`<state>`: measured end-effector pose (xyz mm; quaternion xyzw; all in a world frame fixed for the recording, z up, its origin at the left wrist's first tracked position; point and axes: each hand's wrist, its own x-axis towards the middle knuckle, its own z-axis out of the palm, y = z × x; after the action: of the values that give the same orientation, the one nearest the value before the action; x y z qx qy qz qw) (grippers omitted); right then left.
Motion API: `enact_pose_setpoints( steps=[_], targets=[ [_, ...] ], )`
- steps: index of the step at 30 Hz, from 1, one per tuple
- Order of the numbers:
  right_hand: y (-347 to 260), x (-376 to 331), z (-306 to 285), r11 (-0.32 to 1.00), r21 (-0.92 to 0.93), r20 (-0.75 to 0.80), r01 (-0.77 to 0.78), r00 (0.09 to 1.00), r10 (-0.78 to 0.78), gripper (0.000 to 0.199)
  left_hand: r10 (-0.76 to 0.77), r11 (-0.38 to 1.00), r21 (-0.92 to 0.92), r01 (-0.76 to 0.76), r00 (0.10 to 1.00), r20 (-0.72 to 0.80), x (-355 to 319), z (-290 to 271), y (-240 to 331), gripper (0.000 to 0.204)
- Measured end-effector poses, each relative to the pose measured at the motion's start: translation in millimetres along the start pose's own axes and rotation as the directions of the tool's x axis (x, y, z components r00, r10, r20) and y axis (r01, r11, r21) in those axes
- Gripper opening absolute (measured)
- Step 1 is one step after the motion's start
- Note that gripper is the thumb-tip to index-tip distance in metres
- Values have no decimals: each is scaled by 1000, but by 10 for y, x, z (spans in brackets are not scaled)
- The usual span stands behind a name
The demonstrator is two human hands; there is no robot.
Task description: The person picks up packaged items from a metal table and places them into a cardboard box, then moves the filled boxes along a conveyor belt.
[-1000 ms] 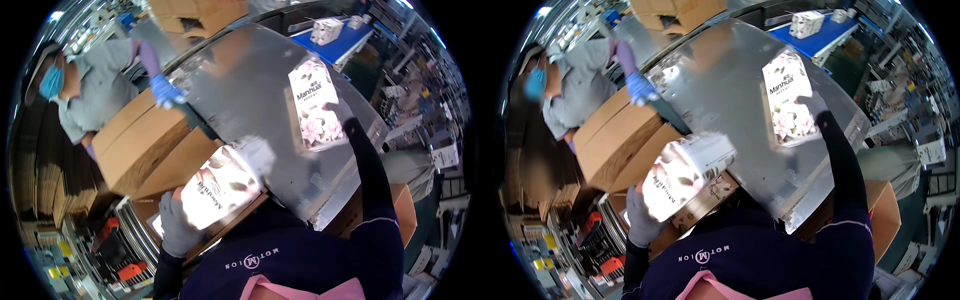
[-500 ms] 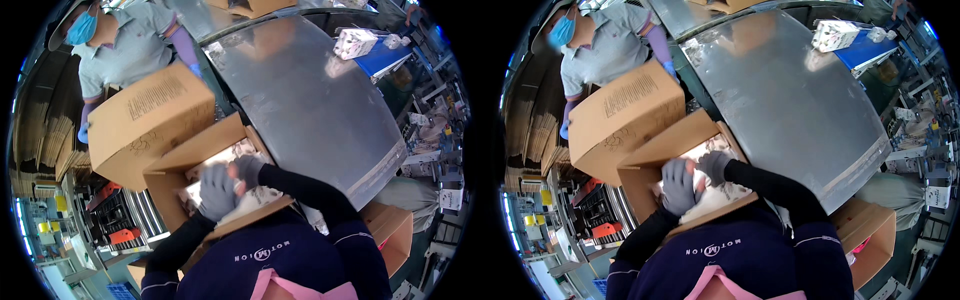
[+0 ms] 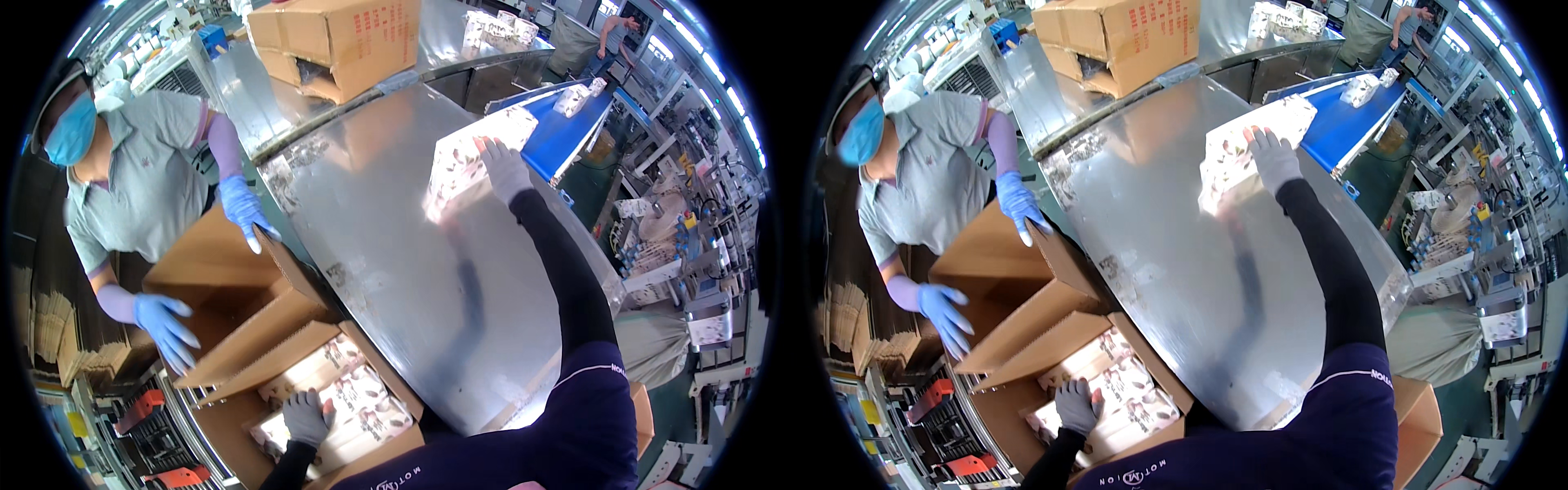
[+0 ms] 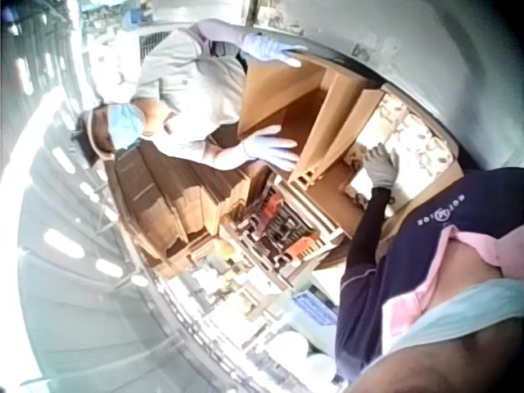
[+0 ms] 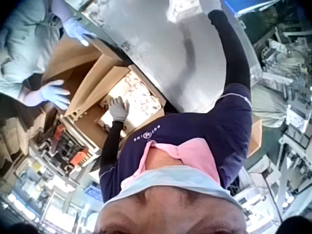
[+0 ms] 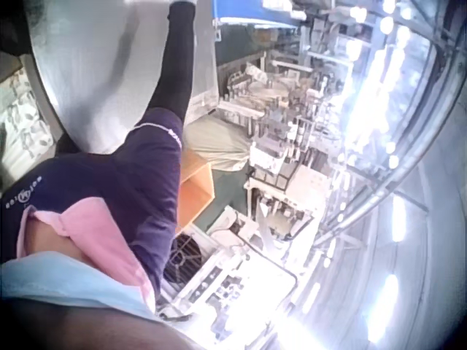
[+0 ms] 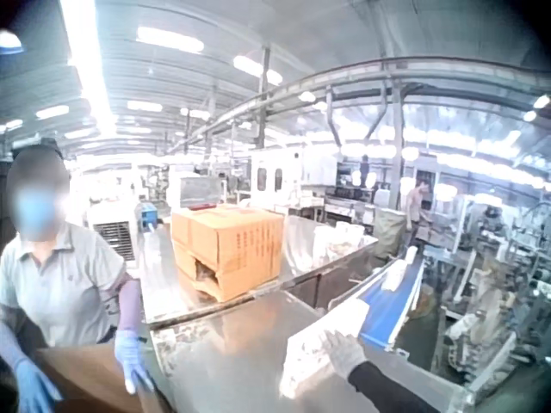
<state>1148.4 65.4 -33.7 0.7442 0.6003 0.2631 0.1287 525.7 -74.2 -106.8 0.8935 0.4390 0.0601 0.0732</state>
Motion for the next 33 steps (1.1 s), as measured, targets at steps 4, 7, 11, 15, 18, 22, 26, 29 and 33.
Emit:
enact_pose_setpoints(
  steps=[4,7,11,15,18,22,26,29,33],
  targets=[
    [-142,917,546,1000,14,165,26,986,-28,61,36,999,22,-35,998,-53,8,126,-87,37],
    [-636,1312,232,959,174,168,-222,967,193,40,64,997,51,-62,997,-35,75,-3,-61,36],
    [-1019,1008,-248,797,439,306,-414,903,301,79,51,990,132,-48,999,-19,3,-44,-61,36],
    [-1095,-14,-833,850,388,401,-355,896,192,97,-15,996,88,11,999,39,-57,13,-64,34],
    [-1035,-787,-991,702,378,567,-603,750,340,110,0,999,49,-1,1000,13,-27,15,-63,31],
    [-849,-1375,-1104,193,676,650,-711,699,299,96,20,999,35,-20,1000,9,-8,26,-70,31],
    [-1202,-1678,-1322,-625,733,456,-270,876,156,56,14,996,91,-13,1000,-9,-61,55,-76,34],
    [-1503,-1884,-2250,-568,810,234,-145,968,86,71,-32,999,19,31,998,48,-59,-34,-80,35],
    [-1992,-1987,-2932,-140,972,-210,191,968,-136,83,-84,996,-27,91,979,188,-24,-142,-14,41]
  ],
)
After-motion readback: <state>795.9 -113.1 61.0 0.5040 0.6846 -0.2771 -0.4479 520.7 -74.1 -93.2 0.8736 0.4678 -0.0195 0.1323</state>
